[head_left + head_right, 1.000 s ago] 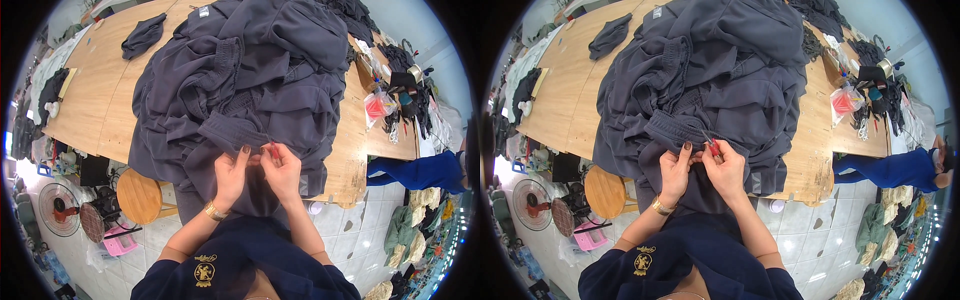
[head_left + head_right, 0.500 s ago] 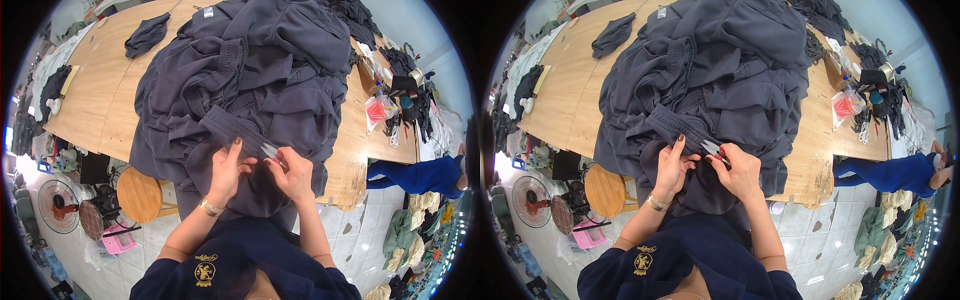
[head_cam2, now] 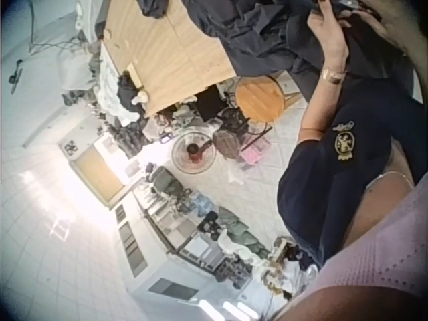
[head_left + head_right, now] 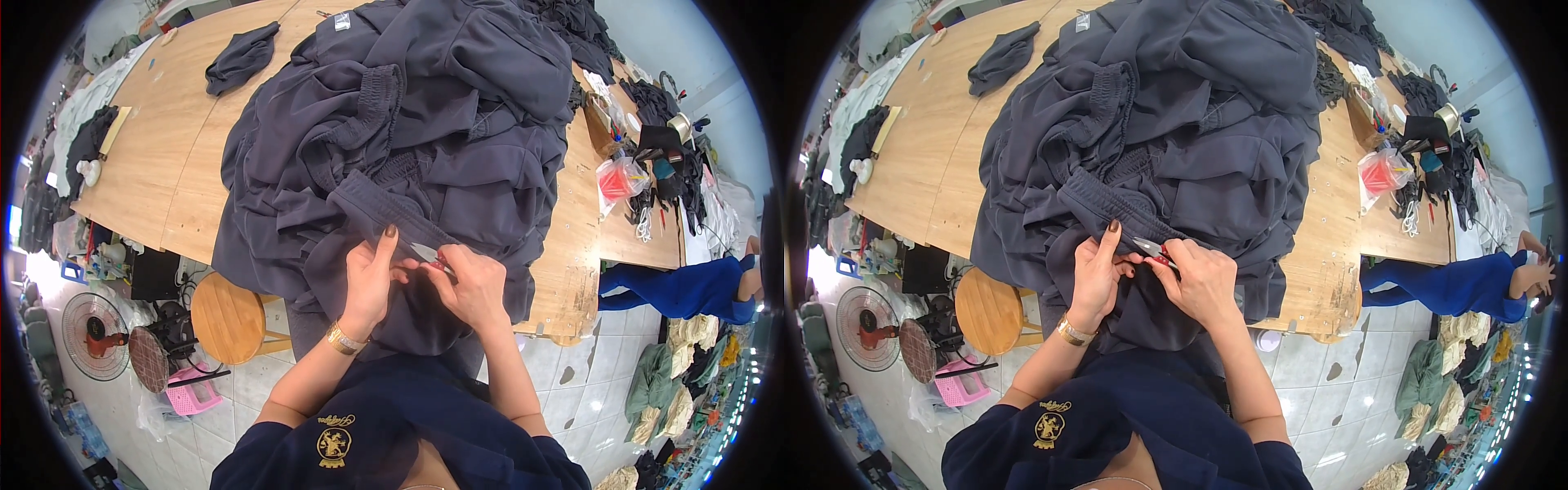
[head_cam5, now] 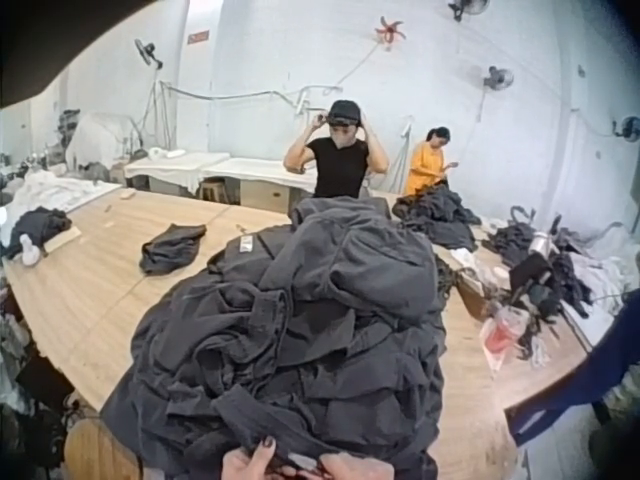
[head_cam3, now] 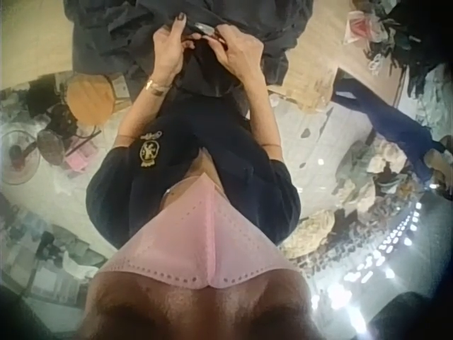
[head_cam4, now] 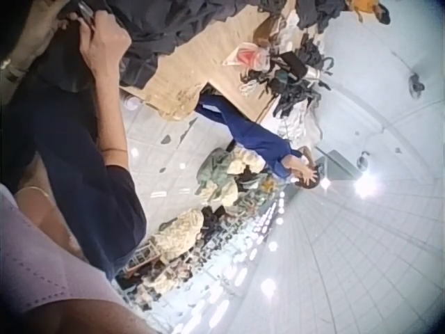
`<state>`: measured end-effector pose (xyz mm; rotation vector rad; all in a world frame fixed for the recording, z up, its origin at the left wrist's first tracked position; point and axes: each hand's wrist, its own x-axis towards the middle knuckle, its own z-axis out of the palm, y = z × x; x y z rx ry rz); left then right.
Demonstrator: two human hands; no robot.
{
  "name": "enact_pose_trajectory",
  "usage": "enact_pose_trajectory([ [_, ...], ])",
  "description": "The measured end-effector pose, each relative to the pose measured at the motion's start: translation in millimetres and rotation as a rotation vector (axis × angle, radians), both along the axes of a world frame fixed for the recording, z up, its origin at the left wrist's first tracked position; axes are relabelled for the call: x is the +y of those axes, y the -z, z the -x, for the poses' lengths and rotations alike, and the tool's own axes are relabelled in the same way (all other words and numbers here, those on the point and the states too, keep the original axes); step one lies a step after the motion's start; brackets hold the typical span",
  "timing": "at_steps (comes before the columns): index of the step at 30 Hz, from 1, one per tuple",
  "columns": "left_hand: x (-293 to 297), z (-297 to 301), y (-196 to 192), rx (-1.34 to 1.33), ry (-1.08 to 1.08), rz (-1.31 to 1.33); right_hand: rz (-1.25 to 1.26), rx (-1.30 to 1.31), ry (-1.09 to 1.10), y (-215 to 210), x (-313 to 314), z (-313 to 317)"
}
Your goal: Trim loose threads from finished garments using small snips or scissors.
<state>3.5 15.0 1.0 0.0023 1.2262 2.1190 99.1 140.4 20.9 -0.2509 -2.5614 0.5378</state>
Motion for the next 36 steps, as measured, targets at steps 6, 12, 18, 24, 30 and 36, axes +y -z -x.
enact_pose_trajectory([
  [6, -0.3, 0.1, 0.3, 0.052, 0.018, 0.043, -0.002, 0.002, 0.002, 1.0, 0.6, 0.7],
  [12, 0.1, -0.4, 0.5, 0.039, -0.017, 0.027, -0.009, 0.022, 0.009, 1.9, 1.0, 1.1],
  [18, 0.7, -1.6, -0.7, 0.026, -0.035, 0.01, -0.031, -0.052, 0.021, -3.4, 1.2, 0.1],
  [24, 0.9, 0.9, 1.6, 0.032, -0.035, 0.028, 0.078, 0.095, 0.085, 6.3, 5.7, 1.9],
  [30, -0.2, 13.2, 3.9, -0.078, -0.056, 0.018, 0.471, 0.103, 0.39, 11.1, 13.0, -8.3],
  [36, -1.1, 16.8, 5.5, -0.074, -0.021, 0.016, 0.38, 0.062, 0.201, 20.8, 14.7, -9.2],
])
